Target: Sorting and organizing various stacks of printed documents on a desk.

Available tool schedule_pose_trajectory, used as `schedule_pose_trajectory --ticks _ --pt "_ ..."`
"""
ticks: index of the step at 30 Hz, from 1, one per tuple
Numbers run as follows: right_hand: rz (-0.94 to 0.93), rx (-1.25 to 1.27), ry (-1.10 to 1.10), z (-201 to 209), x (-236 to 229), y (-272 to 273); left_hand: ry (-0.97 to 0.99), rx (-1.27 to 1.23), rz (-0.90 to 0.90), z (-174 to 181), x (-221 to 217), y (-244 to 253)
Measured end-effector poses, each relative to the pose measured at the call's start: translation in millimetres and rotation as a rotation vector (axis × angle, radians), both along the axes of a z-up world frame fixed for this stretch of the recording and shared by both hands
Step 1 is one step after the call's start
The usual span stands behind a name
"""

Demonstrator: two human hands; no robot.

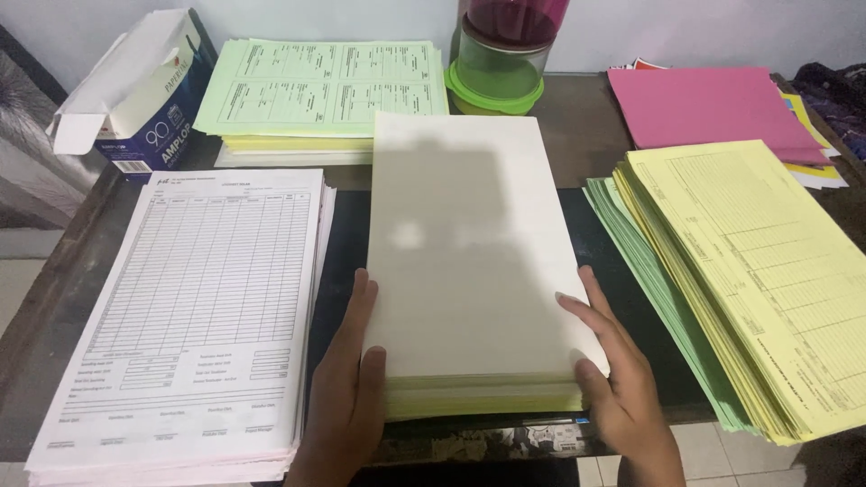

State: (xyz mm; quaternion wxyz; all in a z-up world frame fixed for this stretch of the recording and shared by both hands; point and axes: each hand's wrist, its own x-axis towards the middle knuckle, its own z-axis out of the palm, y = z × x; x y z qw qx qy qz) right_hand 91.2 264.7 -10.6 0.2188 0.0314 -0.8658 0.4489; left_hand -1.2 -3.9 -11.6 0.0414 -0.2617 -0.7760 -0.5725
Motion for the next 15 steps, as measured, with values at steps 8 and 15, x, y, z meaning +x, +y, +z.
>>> schedule_pose_trajectory --ticks 8,15 --pt "-0.002 -0.015 -0.024 1.5 -0.1 -0.1 -0.026 -0.008 0.006 0.1 0.8 1.4" --pt "-0.014 -0.03 0.026 -2.2 1.6 2.4 -0.066 0.003 0.013 1.4 2.2 2.3"
